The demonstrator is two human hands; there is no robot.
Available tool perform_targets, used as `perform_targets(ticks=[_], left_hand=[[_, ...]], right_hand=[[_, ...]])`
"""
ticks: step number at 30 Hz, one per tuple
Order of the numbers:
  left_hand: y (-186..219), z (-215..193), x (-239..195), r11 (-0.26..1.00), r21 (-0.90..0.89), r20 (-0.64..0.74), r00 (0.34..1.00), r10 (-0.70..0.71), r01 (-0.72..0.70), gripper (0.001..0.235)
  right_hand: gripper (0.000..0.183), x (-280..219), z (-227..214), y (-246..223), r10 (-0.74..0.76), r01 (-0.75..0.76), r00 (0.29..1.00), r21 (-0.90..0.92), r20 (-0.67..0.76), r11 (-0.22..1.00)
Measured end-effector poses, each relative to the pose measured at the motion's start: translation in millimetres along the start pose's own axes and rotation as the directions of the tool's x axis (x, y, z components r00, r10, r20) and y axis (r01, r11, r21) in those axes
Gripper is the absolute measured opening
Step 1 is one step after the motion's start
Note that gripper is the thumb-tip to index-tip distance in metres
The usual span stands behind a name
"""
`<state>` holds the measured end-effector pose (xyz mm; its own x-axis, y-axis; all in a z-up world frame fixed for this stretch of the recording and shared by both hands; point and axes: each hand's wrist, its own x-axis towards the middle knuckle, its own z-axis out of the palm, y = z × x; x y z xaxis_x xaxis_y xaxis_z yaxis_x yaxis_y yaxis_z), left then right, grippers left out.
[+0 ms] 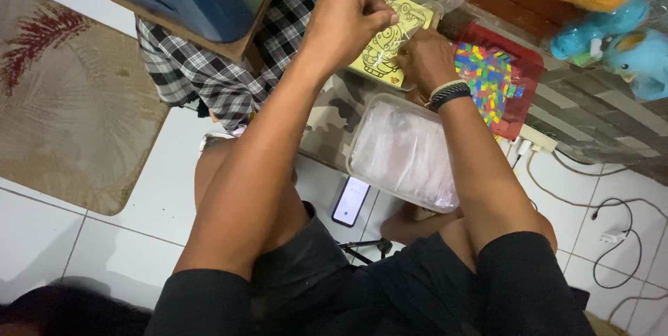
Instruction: The person sits on the floor and packs small yellow cards with cartoon drawings and colorful plastic pieces into clear plastic bags. They pick up a card, place it in a bag, add pieces from a red container, and seal the bag before placing it on the floor.
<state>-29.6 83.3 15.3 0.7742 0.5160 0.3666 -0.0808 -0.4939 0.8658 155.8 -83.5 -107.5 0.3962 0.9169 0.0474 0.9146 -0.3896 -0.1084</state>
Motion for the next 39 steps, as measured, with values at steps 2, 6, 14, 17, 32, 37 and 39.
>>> perform_targets(ticks=[2, 6, 14, 17, 32, 37, 39], left_hand=[[-2.1, 2.8, 0.2, 1.000, -0.013, 0.005, 1.000, -0.003, 0.003, 0.022], [-6.1, 6.2, 1.7, 1.000, -0.008, 0.023, 0.999, -0.025, 0.025, 0.022], [-7.2, 4.9, 4.0, 1.000, -0.014, 0.041, 0.999, 0.012, -0.012, 0.023], [-5.0, 5.6, 4.9, 0.999, -0.048, 0.067, 0.998, 0.017, -0.013, 0.024], [14.3, 49.7, -0.2, 0.965, -0.150, 0.265, 0.949, -0.171, 0.215, 0.022], [21.1, 65.6, -10.7, 0.953, -0.147, 0.376, 0.906, -0.195, 0.266, 0.023], [24.3, 71.7, -14.7, 0.935, -0.123, 0.432, 0.866, -0.251, 0.332, 0.023]], right_hand=[[0.046, 8.6, 22.2, 14.6, 0.054, -0.058, 0.997, -0.067, -0.060, 0.996], [0.087, 22.1, 37.2, 22.4, 0.231, -0.233, 0.972, -0.044, -0.041, 0.972], [0.013, 8.2, 8.3, 16.1, 0.119, -0.099, 0.968, 0.098, -0.223, 0.990], [0.010, -17.7, -46.0, -0.7, 0.203, -0.152, 0.969, 0.309, -0.142, 0.939], [0.095, -164.1, -172.4, 23.8, 0.379, 0.236, 0.833, 0.878, -0.404, 0.416], [0.081, -170.4, -163.0, 36.0, 0.481, 0.275, 0.769, 0.897, -0.422, 0.347], [0.059, -169.0, -163.6, 32.4, 0.533, 0.333, 0.717, 0.892, -0.450, 0.306]])
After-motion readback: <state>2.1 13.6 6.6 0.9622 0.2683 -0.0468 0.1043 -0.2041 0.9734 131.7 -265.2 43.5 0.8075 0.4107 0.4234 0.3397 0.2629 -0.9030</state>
